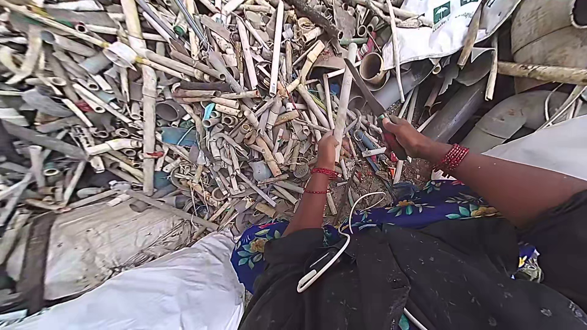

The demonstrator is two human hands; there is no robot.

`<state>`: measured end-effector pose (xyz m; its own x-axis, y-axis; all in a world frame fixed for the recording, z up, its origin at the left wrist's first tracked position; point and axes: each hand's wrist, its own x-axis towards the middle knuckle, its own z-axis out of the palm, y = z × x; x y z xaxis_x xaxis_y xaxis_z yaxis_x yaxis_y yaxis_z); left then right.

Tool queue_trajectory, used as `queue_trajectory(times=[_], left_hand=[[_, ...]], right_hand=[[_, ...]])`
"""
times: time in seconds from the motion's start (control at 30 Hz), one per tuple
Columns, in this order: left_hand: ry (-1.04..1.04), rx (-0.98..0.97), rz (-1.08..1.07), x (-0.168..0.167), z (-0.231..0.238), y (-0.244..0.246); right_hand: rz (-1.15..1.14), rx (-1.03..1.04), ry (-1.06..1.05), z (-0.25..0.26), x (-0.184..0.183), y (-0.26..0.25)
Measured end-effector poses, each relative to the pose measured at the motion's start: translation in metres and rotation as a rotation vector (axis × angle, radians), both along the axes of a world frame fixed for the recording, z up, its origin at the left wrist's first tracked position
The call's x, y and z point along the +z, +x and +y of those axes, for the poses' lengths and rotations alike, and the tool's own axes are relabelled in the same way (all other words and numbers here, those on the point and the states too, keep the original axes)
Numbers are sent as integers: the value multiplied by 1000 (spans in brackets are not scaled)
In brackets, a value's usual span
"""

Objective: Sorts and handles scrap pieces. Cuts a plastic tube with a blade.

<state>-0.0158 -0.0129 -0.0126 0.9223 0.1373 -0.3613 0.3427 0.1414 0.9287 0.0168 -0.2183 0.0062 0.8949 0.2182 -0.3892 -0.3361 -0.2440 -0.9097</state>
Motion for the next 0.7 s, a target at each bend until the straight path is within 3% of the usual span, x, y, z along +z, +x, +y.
queue_trajectory(times=[0.13, 0.23, 0.27, 0.37, 0.43, 0.7], left_hand=[[-182, 14, 33, -2, 4, 0], [-108, -20, -10, -3, 3, 0], [-75, -28, -19, -3, 2, -1], [-4, -81, -37, -2, 0, -3], [37, -120, -62, -8, 0, -3], [37, -121, -60, -9, 1, -6]], right_hand=[[-434, -57, 58, -2, 3, 0], [-835, -19, -166, -3, 6, 3], [-866, 39, -284, -4, 8, 2], [-470, 373, -550, -2, 11, 1], [-253, 474, -610, 1, 9, 4], [-243, 514, -573, -4, 7, 9]])
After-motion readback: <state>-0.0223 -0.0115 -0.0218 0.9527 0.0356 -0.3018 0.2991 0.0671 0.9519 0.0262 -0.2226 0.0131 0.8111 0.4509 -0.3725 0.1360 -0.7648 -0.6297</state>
